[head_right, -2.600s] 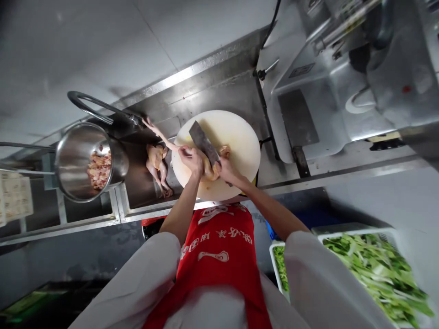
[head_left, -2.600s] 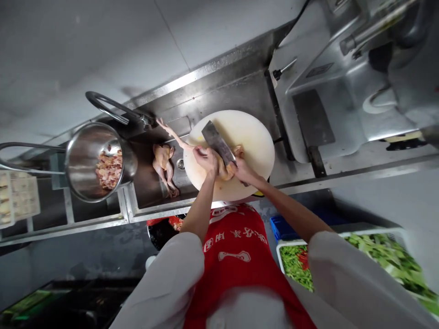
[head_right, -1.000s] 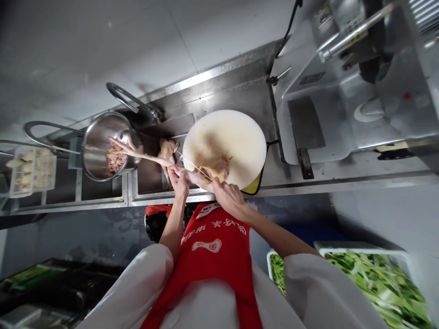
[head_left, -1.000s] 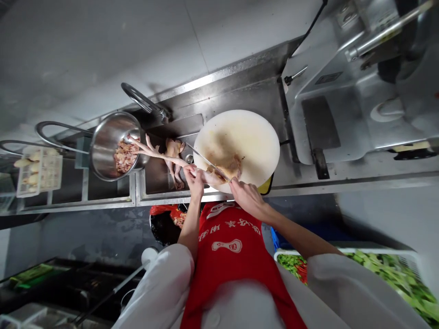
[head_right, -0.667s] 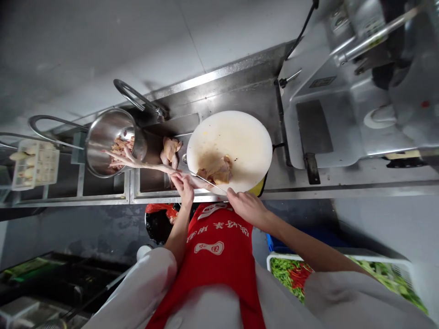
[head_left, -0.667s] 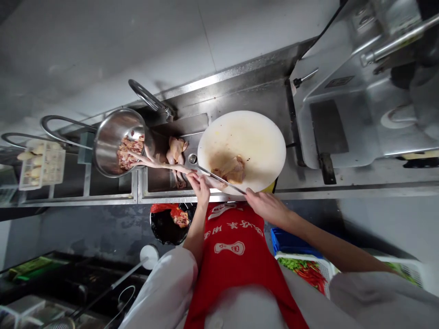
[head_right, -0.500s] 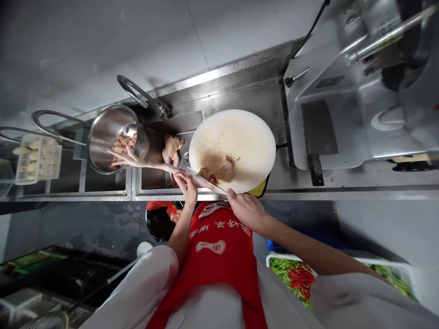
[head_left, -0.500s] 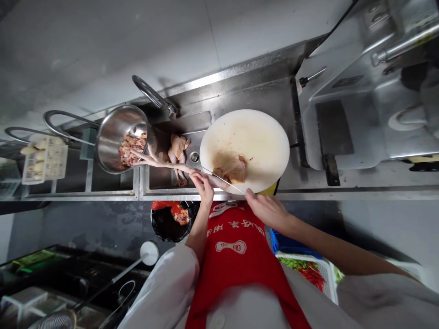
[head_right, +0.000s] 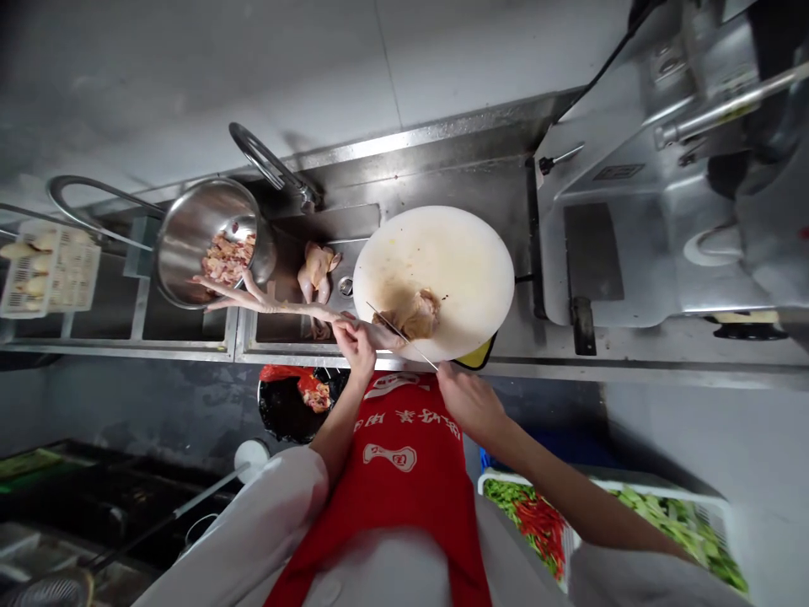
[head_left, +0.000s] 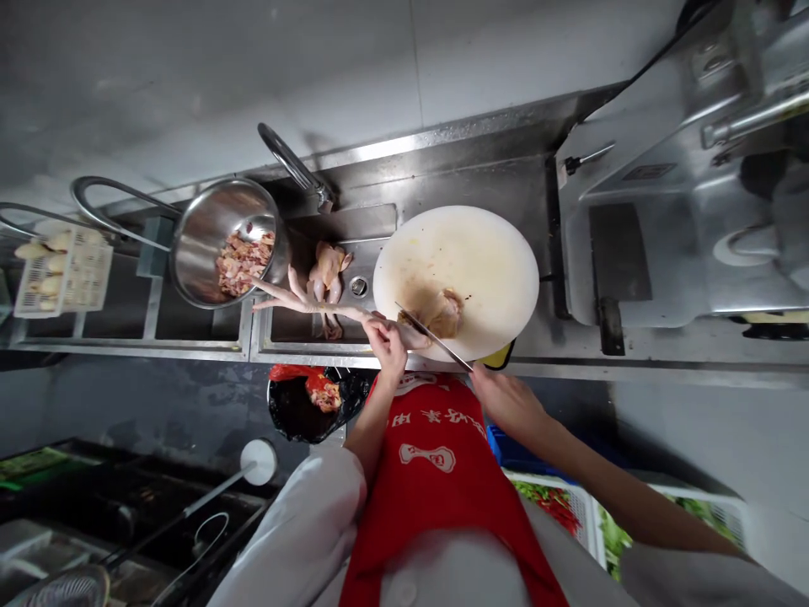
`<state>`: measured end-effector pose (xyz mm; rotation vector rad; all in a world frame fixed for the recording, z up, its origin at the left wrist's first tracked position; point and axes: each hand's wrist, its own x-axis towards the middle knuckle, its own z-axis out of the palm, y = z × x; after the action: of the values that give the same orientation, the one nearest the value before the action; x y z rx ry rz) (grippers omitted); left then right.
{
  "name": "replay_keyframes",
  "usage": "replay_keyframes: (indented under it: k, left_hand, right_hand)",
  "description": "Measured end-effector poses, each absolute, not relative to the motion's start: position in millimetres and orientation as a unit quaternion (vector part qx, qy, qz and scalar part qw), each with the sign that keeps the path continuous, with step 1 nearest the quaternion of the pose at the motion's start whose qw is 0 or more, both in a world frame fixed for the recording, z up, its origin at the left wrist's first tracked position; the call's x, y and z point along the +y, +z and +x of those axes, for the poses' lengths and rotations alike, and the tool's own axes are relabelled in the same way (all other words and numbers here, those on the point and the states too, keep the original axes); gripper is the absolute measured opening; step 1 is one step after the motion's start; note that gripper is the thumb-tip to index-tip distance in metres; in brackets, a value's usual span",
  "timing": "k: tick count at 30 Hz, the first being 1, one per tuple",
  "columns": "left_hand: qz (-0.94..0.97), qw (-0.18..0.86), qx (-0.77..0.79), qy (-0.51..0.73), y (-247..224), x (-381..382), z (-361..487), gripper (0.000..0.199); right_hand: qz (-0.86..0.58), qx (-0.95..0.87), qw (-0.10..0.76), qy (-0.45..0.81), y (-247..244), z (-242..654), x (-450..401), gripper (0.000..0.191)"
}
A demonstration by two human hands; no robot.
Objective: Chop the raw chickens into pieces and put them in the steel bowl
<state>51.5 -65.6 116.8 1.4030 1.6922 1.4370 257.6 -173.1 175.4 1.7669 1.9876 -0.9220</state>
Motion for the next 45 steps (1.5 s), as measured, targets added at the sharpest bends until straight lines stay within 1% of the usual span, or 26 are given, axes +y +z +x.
replay_keyframes:
  k: [4,6,8,11,14,16,17,19,22,25,27,31,34,37,42,44,45]
  left_hand:
    - [0.530,0.288,0.618,0.504,116,-74,48,0.027]
    - [0.544,0.278,0.609,0.506,114,-79,47,0.027]
    - [0.544,0.251,0.608,0.521,112,-82,48,0.028]
    - [0.531,0.221,0.620,0.533,108,-83,49,0.030]
    - [0.524,0.214,0.627,0.535,103,-84,50,0.030]
    - [0.522,0.221,0.630,0.531,99,-89,50,0.029]
    - [0.527,0.227,0.629,0.524,98,-92,49,0.028]
    - [0.547,0.238,0.623,0.505,96,-101,46,0.028]
    - [0.559,0.248,0.606,0.509,99,-111,35,0.029]
    - [0.531,0.253,0.594,0.549,104,-112,24,0.029]
    - [0.522,0.250,0.594,0.559,105,-112,18,0.030]
    - [0.550,0.254,0.594,0.529,100,-113,10,0.026]
    - [0.582,0.263,0.593,0.490,95,-113,5,0.023]
    - [0.590,0.292,0.579,0.482,96,-107,1,0.021]
    - [0.561,0.341,0.569,0.496,103,-91,-4,0.023]
    - [0.550,0.357,0.562,0.504,106,-85,-6,0.023]
    - [0.547,0.363,0.560,0.506,107,-83,-7,0.022]
  right_hand:
    - [0.617,0.712,0.107,-0.317,164,214,-118,0.029]
    - [0.612,0.723,0.073,-0.313,161,199,-92,0.030]
    - [0.605,0.732,0.059,-0.307,162,199,-89,0.030]
    - [0.601,0.736,0.094,-0.298,167,219,-130,0.031]
    - [0.615,0.710,0.167,-0.301,167,234,-176,0.031]
    - [0.626,0.697,0.185,-0.296,162,228,-180,0.030]
    - [0.632,0.695,0.177,-0.294,157,219,-171,0.029]
    - [0.649,0.694,0.120,-0.288,146,200,-141,0.031]
    - [0.701,0.649,0.044,-0.293,127,188,-95,0.041]
    - [0.726,0.617,-0.010,-0.305,113,200,-88,0.045]
    - [0.751,0.597,-0.026,-0.281,108,207,-99,0.047]
    - [0.788,0.565,-0.022,-0.243,119,202,-120,0.046]
    - [0.781,0.578,-0.037,-0.236,140,184,-124,0.043]
    - [0.773,0.587,-0.044,-0.235,151,164,-129,0.041]
    - [0.774,0.571,0.048,-0.268,142,141,-137,0.036]
    - [0.778,0.569,0.059,-0.259,149,142,-134,0.037]
    - [0.780,0.573,0.050,-0.248,156,145,-132,0.038]
